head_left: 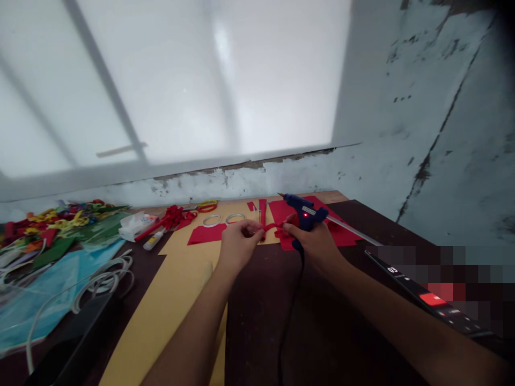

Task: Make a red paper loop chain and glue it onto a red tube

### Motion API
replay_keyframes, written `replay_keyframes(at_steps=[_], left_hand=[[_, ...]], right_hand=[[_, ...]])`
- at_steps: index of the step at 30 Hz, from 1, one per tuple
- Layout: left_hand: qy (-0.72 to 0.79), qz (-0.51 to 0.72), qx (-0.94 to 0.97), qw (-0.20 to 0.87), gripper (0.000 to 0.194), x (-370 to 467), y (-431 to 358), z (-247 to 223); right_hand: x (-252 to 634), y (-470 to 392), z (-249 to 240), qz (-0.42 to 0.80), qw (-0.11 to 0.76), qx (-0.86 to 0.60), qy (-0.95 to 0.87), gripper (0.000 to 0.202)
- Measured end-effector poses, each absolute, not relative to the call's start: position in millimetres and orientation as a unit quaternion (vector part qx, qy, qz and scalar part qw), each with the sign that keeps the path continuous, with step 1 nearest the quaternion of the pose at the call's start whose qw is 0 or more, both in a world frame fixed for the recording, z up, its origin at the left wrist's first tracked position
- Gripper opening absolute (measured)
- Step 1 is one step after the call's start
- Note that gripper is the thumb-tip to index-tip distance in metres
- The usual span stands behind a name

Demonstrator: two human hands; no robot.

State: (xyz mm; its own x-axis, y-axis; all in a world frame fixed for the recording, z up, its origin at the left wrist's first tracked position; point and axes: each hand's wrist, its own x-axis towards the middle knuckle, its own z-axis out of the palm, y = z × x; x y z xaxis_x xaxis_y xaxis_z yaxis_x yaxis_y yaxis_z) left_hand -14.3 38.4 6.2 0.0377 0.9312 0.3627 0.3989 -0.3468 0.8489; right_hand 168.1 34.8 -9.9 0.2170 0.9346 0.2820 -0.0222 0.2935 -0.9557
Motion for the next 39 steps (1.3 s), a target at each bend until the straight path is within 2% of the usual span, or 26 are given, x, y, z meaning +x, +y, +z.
replay_keyframes(at_steps=[6,14,22,32,39], left_hand=[[0.433,0.536,0.630,0.358,0.020,-9,35,9],[0.384,0.574,0.626,0.361,0.030,1,28,13],[0.383,0.584,0.613,0.369,0.023,5,22,17],[0.366,0.585,0.600,0.404,0.027,6,25,14],[0.383,0.546,0.610,0.427,0.018,4,24,15]], right_hand=[[166,33,-10,0.381,0.643,-0.436,-0.501,0.024],[161,25,-7,0.402,0.644,-0.390,-0.521,0.021],[159,22,-6,0.396,0.659,-0.396,-0.502,0.032],[156,24,-7,0.392,0.652,-0.396,-0.514,0.026],[158,22,-6,0.403,0.638,-0.409,-0.514,0.027]])
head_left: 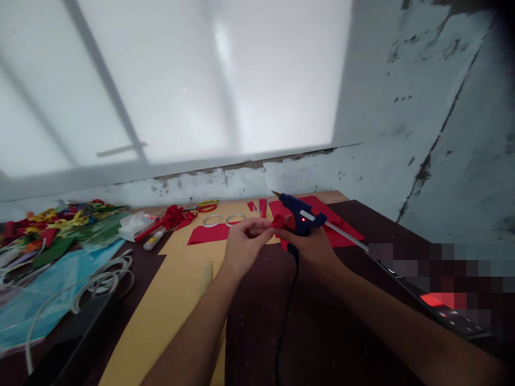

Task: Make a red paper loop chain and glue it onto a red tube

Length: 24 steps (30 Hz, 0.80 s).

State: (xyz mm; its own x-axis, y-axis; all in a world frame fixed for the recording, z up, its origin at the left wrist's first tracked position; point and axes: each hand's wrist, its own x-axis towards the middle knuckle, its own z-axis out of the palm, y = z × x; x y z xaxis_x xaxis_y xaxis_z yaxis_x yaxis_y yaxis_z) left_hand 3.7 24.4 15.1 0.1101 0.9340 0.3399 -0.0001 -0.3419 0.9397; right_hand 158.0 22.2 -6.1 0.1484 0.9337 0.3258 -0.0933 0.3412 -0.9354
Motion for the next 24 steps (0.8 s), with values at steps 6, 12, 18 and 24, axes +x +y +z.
replay_keyframes(at_steps=[6,12,18,24], left_hand=[[0.401,0.533,0.620,0.414,0.015,0.0,25.8,15.5],[0.416,0.539,0.660,0.318,0.007,-2.3,24.0,15.6],[0.396,0.550,0.675,0.291,0.008,-1.6,25.5,9.9],[0.378,0.569,0.676,0.275,0.015,-0.8,26.8,7.9]], right_hand=[[157.7,22.9,-7.6,0.418,0.636,-0.403,-0.508,0.027],[160.3,27.1,-8.0,0.471,0.660,-0.367,-0.457,0.032],[161.8,31.1,-10.4,0.526,0.649,-0.342,-0.429,0.031],[161.6,28.0,-7.2,0.558,0.636,-0.333,-0.417,0.032]])
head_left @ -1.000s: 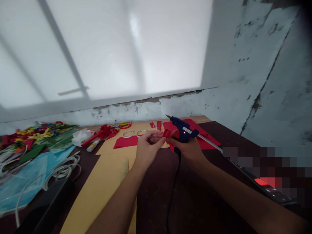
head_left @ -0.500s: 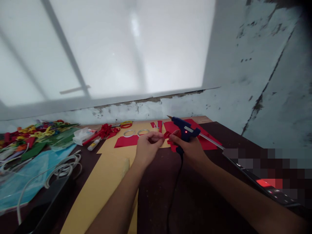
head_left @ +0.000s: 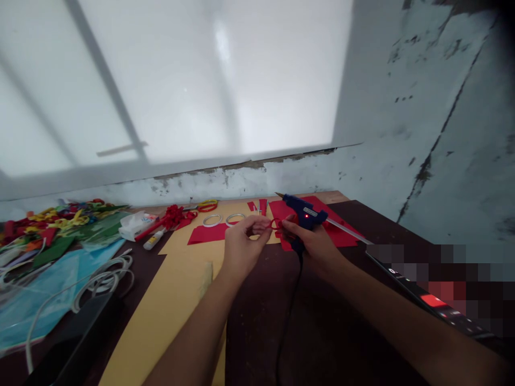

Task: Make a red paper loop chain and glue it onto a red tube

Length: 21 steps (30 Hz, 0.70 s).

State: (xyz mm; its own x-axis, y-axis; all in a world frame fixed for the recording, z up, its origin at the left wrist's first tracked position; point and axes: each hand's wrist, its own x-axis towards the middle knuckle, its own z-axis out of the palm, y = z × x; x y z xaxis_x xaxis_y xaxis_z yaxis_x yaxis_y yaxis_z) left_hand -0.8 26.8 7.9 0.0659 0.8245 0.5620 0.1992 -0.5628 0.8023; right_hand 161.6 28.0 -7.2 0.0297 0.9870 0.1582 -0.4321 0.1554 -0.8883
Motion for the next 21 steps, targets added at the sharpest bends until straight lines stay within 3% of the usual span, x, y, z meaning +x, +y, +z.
replay_keyframes(at_steps=[13,21], left_hand=[[0.370,0.546,0.730,0.176,0.009,-2.3,26.8,5.9],[0.377,0.552,0.715,0.206,0.007,-1.0,26.2,5.6]], right_hand=[[160.1,27.4,-4.5,0.595,0.637,-0.314,-0.377,0.028],[158.3,26.4,-7.4,0.581,0.623,-0.329,-0.407,0.028]])
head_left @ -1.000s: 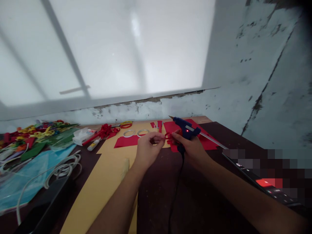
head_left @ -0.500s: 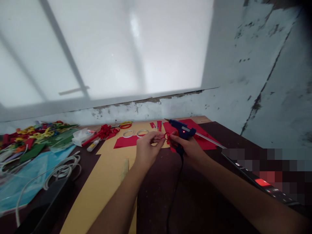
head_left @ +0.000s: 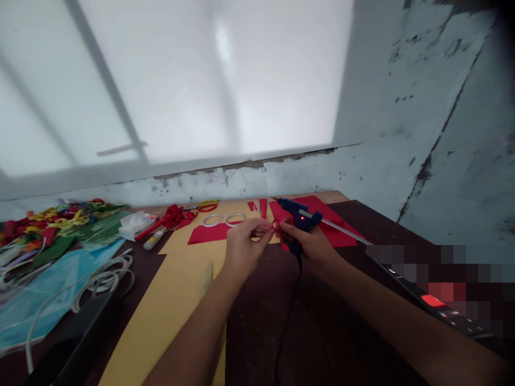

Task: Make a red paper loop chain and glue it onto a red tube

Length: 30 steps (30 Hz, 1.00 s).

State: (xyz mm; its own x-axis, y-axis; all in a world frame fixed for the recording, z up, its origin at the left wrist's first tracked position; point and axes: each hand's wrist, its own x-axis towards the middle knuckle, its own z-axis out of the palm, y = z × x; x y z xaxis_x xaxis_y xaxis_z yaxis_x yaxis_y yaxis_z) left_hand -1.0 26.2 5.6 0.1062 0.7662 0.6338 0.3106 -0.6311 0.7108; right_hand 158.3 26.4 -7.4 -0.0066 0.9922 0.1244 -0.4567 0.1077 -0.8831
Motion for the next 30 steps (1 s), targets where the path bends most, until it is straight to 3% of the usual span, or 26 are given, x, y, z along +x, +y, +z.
replay_keyframes(at_steps=[11,23,30], left_hand=[[0.383,0.558,0.701,0.224,0.011,0,26,5],[0.397,0.560,0.596,0.416,0.019,-4,28,18],[0.434,0.567,0.581,0.390,0.018,-9,34,13]], right_hand=[[160,28,-11,0.565,0.624,-0.320,-0.434,0.027],[160,29,-11,0.546,0.632,-0.324,-0.444,0.024],[158,29,-9,0.535,0.643,-0.360,-0.413,0.029]])
